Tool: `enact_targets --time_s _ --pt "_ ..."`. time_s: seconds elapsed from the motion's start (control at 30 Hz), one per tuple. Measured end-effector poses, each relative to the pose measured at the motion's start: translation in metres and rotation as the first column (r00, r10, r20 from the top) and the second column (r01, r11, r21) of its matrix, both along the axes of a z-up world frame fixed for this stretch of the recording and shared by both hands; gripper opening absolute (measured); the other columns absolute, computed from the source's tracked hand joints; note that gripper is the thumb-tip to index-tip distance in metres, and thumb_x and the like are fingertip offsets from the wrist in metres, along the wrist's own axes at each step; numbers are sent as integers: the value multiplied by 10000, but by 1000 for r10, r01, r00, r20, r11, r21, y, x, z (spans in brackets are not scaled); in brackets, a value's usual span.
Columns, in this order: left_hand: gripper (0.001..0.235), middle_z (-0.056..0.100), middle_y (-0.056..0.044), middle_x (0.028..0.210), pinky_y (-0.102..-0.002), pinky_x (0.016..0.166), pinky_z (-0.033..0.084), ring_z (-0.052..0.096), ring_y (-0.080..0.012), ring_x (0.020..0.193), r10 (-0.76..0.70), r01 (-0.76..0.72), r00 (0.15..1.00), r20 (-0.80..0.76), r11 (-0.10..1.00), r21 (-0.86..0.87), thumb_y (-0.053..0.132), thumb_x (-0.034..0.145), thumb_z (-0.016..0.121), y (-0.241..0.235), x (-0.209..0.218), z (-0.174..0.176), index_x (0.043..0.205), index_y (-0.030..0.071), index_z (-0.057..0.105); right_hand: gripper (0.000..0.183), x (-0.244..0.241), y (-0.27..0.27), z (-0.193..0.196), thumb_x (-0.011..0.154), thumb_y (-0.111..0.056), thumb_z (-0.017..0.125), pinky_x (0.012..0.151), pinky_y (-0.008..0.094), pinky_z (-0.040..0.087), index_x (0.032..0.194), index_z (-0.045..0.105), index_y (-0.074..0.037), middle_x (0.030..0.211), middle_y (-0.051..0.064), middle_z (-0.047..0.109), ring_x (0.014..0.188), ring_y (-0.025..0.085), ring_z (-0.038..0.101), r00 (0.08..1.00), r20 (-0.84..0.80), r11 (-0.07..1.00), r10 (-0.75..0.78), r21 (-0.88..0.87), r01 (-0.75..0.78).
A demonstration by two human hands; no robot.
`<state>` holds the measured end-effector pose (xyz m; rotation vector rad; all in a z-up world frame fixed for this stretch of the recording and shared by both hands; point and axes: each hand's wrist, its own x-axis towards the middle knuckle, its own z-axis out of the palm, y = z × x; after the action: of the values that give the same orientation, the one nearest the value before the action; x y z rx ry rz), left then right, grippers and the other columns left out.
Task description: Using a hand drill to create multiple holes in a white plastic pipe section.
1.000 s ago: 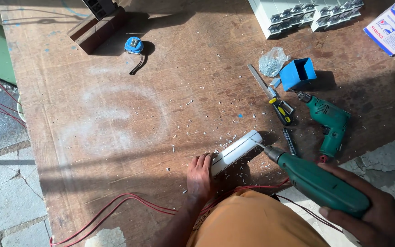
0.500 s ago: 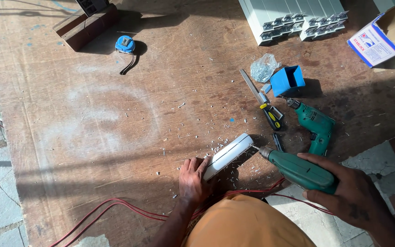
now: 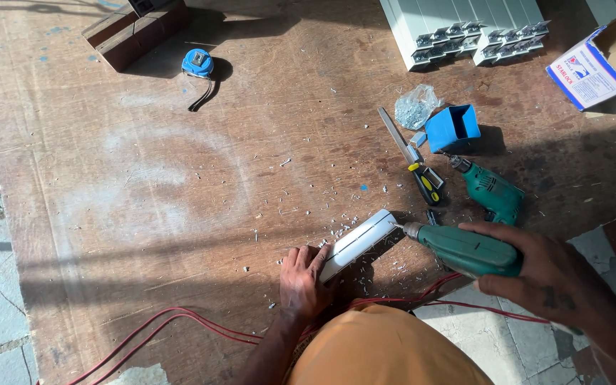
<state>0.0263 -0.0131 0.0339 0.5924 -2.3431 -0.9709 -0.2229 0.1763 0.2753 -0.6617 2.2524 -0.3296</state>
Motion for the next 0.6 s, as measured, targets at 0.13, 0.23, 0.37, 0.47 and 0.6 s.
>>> enact_targets --time_s 0.13,0.23,0.37,0.47,0.6 --pt "762 649 -164 1052 -473 813 490 587 -348 950 -11 12 997 74 1000 -5 317 631 887 -1 -3 -3 1318 64 675 847 0 -39 23 662 -246 918 856 388 651 1437 576 -244 1034 104 778 906 223 781 999 -40 977 22 212 -13" --pt "757 647 -183 1065 -480 837 487 586 -359 973 -12 13 994 113 1000 -5 344 619 890 -1 -3 -12 1291 62 682 821 -6 -42 24 687 -243 904 856 382 649 1432 560 -237 1020 101 784 894 209 785 1000 -8 977 25 211 -23" --pt "695 660 -163 1103 -470 877 493 600 -335 1020 -21 19 996 90 1000 19 353 707 871 3 -1 -22 1315 73 685 792 -6 -46 28 704 -220 928 838 385 651 1414 577 -223 1013 105 784 869 214 783 1000 9 980 21 196 -23" --pt "725 640 -254 1148 -498 858 485 588 -380 1025 3 2 996 85 998 -66 372 675 877 4 -1 -29 1299 58 684 803 -8 -46 24 720 -218 924 832 388 667 1435 559 -242 1014 100 782 858 218 787 1000 -2 966 8 259 -7" --pt "746 653 -233 1151 -492 847 488 593 -366 1025 -50 47 988 149 999 22 358 694 861 5 0 -27 1349 60 667 815 -9 -45 26 711 -208 918 826 399 660 1441 558 -247 971 115 797 847 224 791 1000 0 966 2 259 -2"
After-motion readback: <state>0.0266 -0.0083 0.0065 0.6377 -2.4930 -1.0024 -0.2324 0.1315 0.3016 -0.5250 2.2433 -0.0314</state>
